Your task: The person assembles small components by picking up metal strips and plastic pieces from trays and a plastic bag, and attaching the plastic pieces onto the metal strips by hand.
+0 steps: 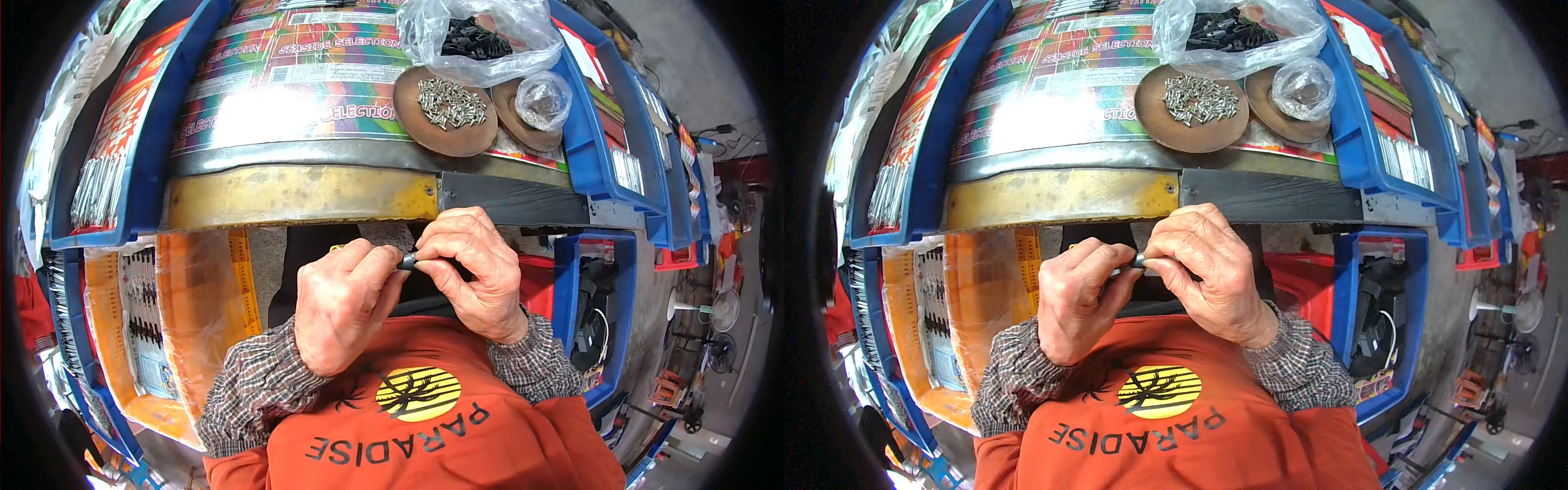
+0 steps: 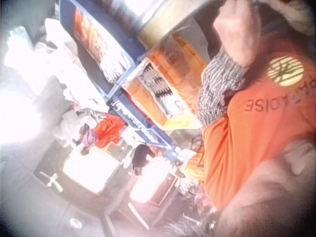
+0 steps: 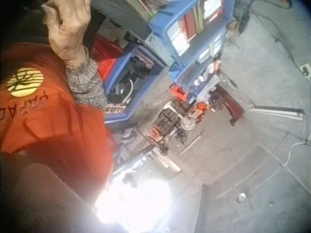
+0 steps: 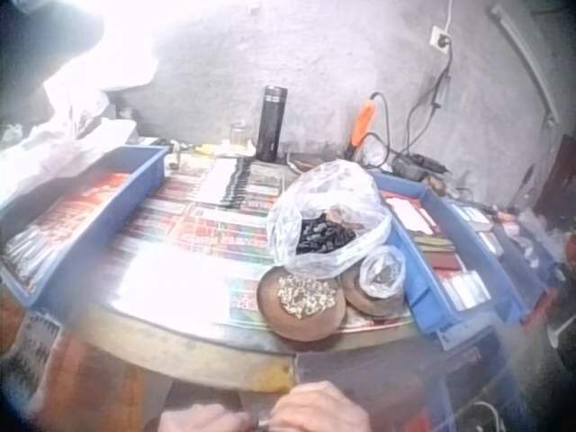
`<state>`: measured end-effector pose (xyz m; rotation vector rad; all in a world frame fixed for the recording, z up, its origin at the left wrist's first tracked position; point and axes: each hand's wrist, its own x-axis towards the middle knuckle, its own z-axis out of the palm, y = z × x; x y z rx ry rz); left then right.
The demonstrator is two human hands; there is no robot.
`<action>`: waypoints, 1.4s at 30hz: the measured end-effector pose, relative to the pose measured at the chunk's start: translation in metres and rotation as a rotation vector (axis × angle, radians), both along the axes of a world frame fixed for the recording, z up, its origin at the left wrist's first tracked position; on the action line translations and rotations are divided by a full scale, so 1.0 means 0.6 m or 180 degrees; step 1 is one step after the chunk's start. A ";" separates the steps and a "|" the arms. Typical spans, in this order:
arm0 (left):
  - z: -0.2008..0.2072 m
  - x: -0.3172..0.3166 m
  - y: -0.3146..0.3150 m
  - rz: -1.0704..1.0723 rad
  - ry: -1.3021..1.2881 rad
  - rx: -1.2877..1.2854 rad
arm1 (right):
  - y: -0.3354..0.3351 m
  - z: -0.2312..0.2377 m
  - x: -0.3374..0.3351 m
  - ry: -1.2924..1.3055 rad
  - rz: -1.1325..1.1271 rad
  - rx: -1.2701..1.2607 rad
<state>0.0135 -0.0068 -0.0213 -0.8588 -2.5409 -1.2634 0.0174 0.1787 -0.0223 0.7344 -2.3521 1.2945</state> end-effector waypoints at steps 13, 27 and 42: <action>-0.005 -0.004 0.000 0.0050 0.0254 -0.0243 | -0.002 -0.024 0.011 0.1535 -0.0318 0.1306; 0.040 -0.151 -0.025 0.0324 0.0787 -0.0729 | 0.045 0.005 -0.050 0.1161 -0.0858 0.0905; -0.011 -0.482 -0.044 0.1145 0.1045 -0.1331 | 0.053 -0.017 -0.064 0.0894 -0.0886 0.0644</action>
